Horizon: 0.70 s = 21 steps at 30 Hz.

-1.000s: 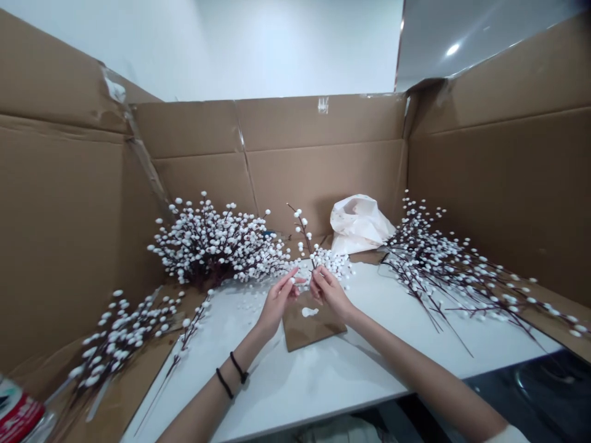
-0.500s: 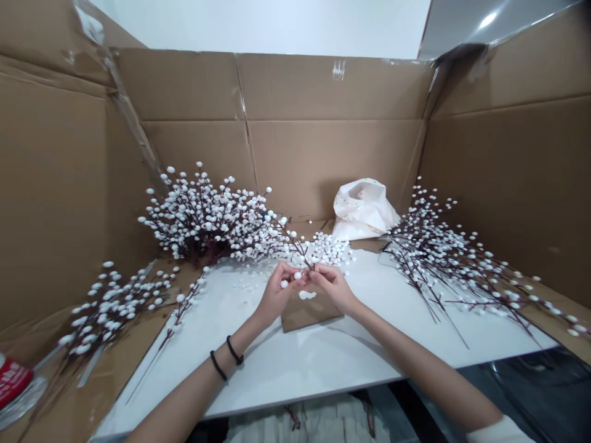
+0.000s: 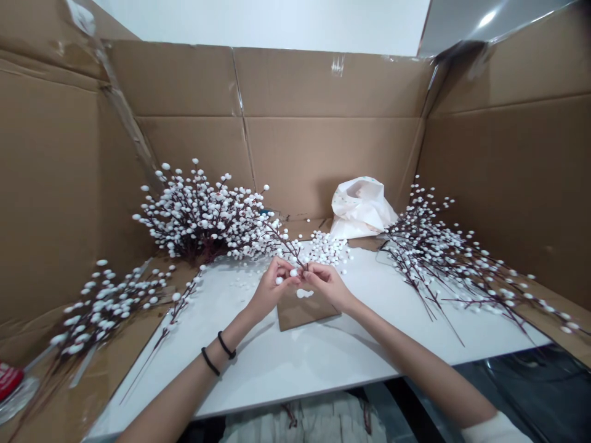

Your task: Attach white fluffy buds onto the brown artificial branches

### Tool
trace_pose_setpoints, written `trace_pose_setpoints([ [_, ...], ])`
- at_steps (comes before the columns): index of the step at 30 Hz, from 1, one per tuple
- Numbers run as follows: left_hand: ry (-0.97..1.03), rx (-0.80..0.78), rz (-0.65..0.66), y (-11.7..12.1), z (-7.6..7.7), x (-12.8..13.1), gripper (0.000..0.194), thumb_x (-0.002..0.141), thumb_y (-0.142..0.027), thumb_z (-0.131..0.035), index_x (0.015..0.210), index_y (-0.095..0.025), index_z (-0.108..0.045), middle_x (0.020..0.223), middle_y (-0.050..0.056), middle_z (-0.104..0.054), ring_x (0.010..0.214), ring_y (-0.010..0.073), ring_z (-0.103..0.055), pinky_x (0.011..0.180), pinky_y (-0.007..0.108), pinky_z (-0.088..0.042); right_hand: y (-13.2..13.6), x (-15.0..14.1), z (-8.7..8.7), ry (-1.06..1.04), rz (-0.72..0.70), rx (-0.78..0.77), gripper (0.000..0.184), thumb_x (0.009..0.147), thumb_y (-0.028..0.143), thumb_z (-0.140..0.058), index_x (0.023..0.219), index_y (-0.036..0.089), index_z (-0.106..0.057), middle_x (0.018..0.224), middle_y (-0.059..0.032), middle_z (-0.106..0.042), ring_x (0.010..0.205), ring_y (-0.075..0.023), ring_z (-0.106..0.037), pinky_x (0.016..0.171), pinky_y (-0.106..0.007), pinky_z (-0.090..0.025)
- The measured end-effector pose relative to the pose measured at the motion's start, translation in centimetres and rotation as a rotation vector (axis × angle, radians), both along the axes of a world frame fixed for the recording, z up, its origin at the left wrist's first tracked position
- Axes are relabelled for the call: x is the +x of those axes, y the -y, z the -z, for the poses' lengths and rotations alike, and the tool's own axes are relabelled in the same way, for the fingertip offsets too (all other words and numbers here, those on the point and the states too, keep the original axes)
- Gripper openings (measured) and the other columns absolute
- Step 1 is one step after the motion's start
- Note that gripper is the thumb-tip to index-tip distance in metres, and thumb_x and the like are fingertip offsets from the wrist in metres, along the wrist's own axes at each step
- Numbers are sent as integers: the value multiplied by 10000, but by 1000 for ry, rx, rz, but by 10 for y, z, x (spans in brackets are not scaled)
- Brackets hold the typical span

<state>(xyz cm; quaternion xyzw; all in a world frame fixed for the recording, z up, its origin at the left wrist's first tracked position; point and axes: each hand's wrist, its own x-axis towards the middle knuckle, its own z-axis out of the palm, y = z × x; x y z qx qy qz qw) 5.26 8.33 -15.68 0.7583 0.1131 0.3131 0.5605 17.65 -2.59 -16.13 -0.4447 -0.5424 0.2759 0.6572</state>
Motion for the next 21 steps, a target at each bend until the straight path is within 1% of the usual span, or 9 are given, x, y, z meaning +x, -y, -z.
trace_pose_setpoints([
  [5, 32, 38, -15, 1, 2, 0, 339, 698, -442, -658, 804, -187, -462, 708, -29, -531, 636, 94, -531, 570, 187, -414, 0, -1, 0, -1, -14, 7, 338, 801, 406, -534, 590, 176, -405, 705, -15, -493, 692, -135, -483, 637, -255, -399],
  [8, 61, 96, -53, 0, 5, 1, 318, 706, -446, -651, 783, -185, -487, 683, -37, -499, 616, 83, -494, 566, 184, -398, -1, 0, 1, 32, -9, 15, 338, 809, 392, -527, 588, 174, -392, 682, -11, -455, 661, -125, -449, 610, -244, -378],
  [12, 54, 179, -95, -3, 9, 1, 322, 713, -481, -635, 760, -184, -518, 653, -34, -494, 616, 91, -485, 582, 198, -385, -2, 2, 3, 47, -5, 14, 354, 816, 395, -514, 582, 174, -367, 677, -12, -433, 660, -125, -428, 607, -243, -357],
  [16, 54, 242, -122, -5, 11, 0, 340, 713, -515, -621, 735, -188, -531, 645, -27, -500, 623, 100, -480, 604, 212, -384, -3, 2, 5, 57, -3, 12, 355, 819, 413, -503, 592, 177, -367, 687, -16, -446, 693, -138, -451, 636, -254, -364],
  [21, 66, 254, -111, -5, 12, 1, 360, 703, -533, -624, 722, -188, -524, 655, -26, -505, 624, 99, -482, 609, 214, -388, -3, 1, 6, 36, -15, 12, 352, 825, 410, -498, 599, 179, -359, 716, -24, -495, 734, -149, -488, 655, -258, -378],
])
